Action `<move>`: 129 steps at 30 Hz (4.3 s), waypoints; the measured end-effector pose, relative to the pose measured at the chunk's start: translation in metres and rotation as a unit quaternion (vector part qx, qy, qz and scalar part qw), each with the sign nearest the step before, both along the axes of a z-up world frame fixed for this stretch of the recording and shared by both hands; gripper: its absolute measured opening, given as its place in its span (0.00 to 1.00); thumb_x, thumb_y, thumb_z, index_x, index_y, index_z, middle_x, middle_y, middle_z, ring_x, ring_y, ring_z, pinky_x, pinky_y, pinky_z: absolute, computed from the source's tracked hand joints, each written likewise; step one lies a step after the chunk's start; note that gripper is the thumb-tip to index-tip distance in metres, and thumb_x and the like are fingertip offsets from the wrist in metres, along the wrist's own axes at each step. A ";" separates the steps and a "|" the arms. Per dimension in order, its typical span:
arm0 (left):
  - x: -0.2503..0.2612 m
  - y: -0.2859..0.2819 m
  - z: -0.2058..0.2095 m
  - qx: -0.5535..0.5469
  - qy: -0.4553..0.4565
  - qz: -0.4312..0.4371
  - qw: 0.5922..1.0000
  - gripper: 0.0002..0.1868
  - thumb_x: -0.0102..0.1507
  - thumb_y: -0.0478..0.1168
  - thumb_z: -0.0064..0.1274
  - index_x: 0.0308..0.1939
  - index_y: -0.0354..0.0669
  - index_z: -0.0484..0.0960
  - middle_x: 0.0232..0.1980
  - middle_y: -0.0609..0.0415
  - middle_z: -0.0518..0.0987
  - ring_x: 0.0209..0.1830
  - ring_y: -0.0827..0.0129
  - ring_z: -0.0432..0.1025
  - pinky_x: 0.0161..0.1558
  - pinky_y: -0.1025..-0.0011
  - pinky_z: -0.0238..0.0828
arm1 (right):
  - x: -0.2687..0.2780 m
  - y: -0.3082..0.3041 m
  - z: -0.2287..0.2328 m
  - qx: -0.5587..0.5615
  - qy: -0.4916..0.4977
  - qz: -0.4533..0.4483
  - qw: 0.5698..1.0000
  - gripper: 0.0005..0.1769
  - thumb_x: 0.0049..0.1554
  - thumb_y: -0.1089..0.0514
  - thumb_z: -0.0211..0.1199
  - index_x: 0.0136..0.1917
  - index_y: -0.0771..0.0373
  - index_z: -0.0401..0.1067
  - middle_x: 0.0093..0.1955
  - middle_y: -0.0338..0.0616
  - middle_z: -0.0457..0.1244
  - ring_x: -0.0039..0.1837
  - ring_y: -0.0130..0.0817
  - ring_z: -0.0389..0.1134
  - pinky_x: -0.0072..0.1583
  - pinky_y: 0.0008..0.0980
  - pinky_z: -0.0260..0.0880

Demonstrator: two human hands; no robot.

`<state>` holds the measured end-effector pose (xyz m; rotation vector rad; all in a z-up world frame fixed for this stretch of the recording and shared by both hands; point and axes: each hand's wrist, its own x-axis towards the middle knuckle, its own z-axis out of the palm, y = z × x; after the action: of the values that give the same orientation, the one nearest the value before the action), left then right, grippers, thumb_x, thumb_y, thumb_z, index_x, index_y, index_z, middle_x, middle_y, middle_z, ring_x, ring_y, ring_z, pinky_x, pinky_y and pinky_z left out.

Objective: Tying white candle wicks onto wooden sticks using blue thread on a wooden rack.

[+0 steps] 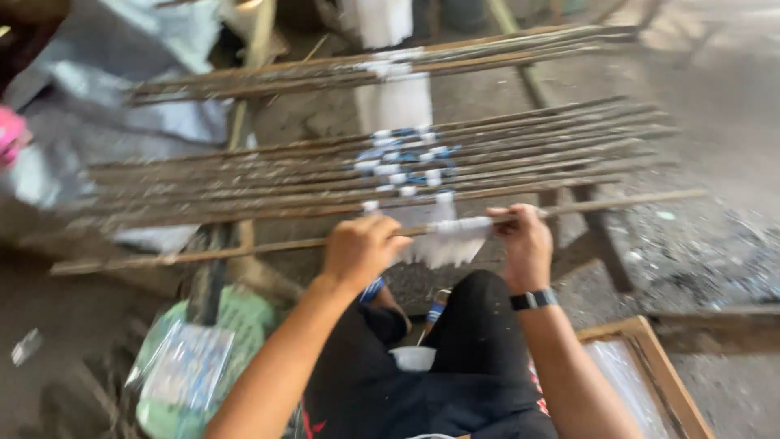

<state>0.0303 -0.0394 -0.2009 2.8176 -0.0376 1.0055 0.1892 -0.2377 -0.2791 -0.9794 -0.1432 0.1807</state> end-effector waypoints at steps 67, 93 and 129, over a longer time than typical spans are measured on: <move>-0.031 -0.052 -0.014 -0.325 -0.112 -0.008 0.939 0.10 0.53 0.47 0.54 0.23 0.51 0.72 0.15 0.64 0.65 0.13 0.73 0.62 0.21 0.79 0.61 | -0.042 -0.009 0.004 -0.187 -0.220 0.148 0.946 0.14 0.52 0.60 0.53 0.50 0.70 0.62 0.43 0.53 0.61 0.43 0.32 0.62 0.50 0.30 0.62; -0.033 -0.040 -0.031 -0.246 -0.159 0.144 0.945 0.10 0.54 0.45 0.54 0.34 0.46 0.72 0.33 0.58 0.74 0.33 0.63 0.71 0.34 0.71 0.66 | -0.052 -0.009 0.006 -0.265 -0.217 0.062 0.937 0.08 0.50 0.62 0.59 0.41 0.68 0.64 0.33 0.41 0.57 0.37 0.25 0.56 0.42 0.24 0.58; 0.002 -0.025 -0.013 0.054 -0.051 0.050 0.996 0.16 0.50 0.52 0.54 0.38 0.52 0.71 0.28 0.60 0.68 0.29 0.69 0.65 0.35 0.71 0.58 | -0.058 -0.024 0.014 -0.209 -0.166 0.056 0.962 0.12 0.50 0.62 0.59 0.46 0.69 0.65 0.28 0.39 0.57 0.32 0.23 0.58 0.38 0.19 0.58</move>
<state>0.0321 -0.0648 -0.2142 2.8879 0.0385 1.2052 0.1309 -0.2618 -0.2647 -1.4210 -0.4832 0.1512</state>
